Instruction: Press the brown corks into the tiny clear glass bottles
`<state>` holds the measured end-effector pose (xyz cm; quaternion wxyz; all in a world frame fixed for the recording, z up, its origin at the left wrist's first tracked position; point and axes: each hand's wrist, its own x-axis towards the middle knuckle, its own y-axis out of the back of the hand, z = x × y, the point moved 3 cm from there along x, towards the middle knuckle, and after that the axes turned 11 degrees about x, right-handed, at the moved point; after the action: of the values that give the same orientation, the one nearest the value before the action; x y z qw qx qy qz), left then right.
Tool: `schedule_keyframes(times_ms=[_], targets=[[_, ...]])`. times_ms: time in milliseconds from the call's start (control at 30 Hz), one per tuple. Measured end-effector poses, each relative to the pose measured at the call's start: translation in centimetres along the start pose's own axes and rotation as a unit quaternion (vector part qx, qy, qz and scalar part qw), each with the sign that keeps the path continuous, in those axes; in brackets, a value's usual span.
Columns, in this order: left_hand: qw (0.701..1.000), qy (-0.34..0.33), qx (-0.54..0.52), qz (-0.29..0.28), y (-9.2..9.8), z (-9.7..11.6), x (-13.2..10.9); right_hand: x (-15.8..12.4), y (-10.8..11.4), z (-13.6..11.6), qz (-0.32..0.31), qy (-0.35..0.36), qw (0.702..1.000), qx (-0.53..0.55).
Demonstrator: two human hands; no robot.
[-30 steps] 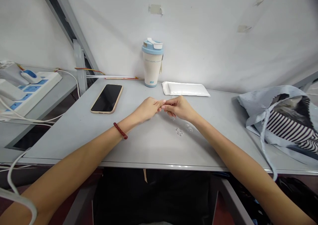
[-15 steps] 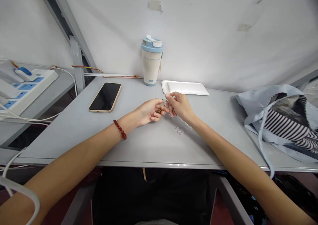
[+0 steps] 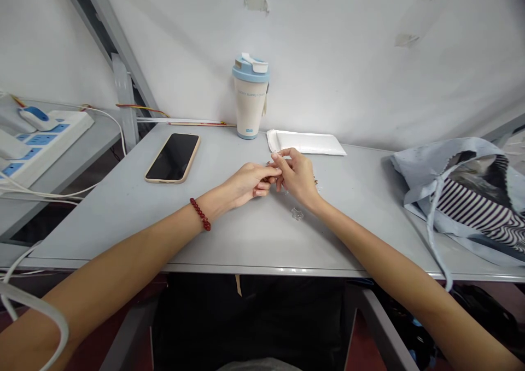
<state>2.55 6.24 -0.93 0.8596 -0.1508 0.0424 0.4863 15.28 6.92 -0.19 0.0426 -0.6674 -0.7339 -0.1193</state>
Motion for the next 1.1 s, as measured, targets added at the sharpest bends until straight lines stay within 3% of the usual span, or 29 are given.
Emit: schedule_keyframes(times_ms=[100, 300, 500, 667, 800, 933, 1033, 1100], targets=[[0.999, -0.002, 0.042, 0.004, -0.1, 0.4, -0.2, 0.0, 0.1, -0.4, -0.009, -0.005, 1.000, -0.004], [0.993, 0.013, 0.114, -0.004, -0.2, 1.0, -0.7, 0.4, 0.5, -1.4, -0.031, 0.070, 0.980, -0.185], [0.987, 0.039, 0.156, 0.006, 0.3, 1.3, -0.9, 1.6, 1.1, -0.8, -0.090, 0.061, 0.961, -0.254], [0.997, 0.029, 0.026, 0.068, 1.3, 2.3, -0.9, 2.3, 1.8, -0.1, -0.165, 0.047, 0.933, -0.316], [0.994, 0.027, -0.055, 0.090, 2.4, 3.0, -0.8, 2.2, 2.3, -0.3, -0.180, 0.052, 0.921, -0.341], [0.990, 0.024, -0.071, 0.118, 3.3, 3.1, -0.8, 2.3, 3.6, -1.4, -0.190, 0.079, 0.914, -0.349], [0.988, 0.017, 0.005, 0.153, 3.8, 2.8, -0.7, 2.5, 4.8, -2.0, -0.149, 0.106, 0.924, -0.336], [0.967, 0.002, 0.133, 0.216, 4.4, 2.6, -0.4, 2.6, 5.0, -2.1, -0.123, 0.127, 0.929, -0.326]])
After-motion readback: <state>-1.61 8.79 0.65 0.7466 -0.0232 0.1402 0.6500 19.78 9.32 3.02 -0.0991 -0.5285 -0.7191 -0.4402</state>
